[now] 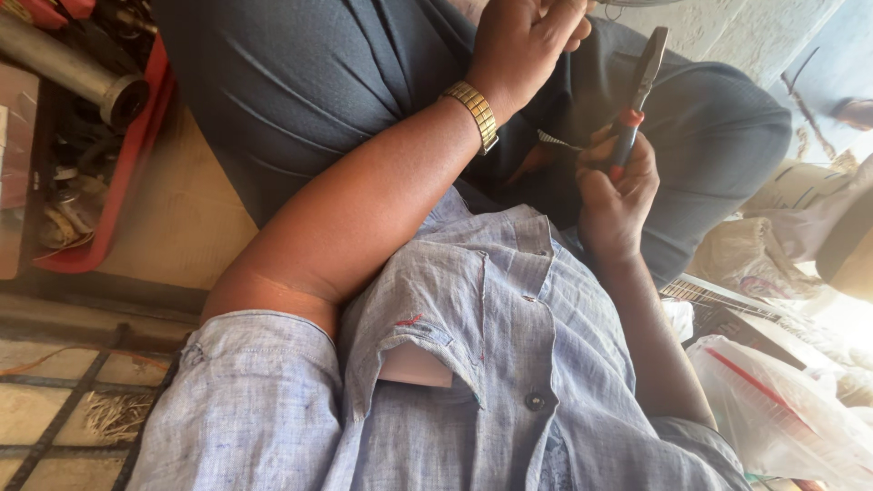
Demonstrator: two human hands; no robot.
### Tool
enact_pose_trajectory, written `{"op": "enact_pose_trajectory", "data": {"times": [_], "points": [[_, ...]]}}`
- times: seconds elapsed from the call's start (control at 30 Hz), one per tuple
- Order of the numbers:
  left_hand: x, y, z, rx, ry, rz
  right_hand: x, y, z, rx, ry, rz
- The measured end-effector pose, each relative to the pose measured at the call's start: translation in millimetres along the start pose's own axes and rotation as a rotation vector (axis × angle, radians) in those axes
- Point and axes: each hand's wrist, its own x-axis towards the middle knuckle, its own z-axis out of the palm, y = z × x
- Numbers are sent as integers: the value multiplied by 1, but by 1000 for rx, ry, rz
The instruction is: The person sits on the floor with a table fan on their lap and uses pliers to work on the fan's wiring near the guard. They then lift and reposition the fan, handle the blade and motor area, and use a screwdriver on the fan assembly.
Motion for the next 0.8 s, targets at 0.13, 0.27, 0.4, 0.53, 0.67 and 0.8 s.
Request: {"op": "enact_pose_trajectory", "data": {"times": [0.13, 0.27, 0.4, 0.53, 0.67, 0.8], "points": [[-2, -22, 0, 33, -7, -27, 1, 4, -4, 24, -11, -12], [0, -62, 1, -75, -20, -57, 4, 17, -9, 74, -19, -41], [1, -91, -1, -300, -104, -103, 6, 25, -10, 37, -33, -64], [1, -88, -1, -167, -113, -81, 6, 21, -14, -696, 4, -432], [-6, -54, 0, -11, -74, -156, 11, 14, -21, -898, 54, -511], [-11, -23, 9, -160, -56, -354, 9, 13, -29, -687, 61, -375]]}}
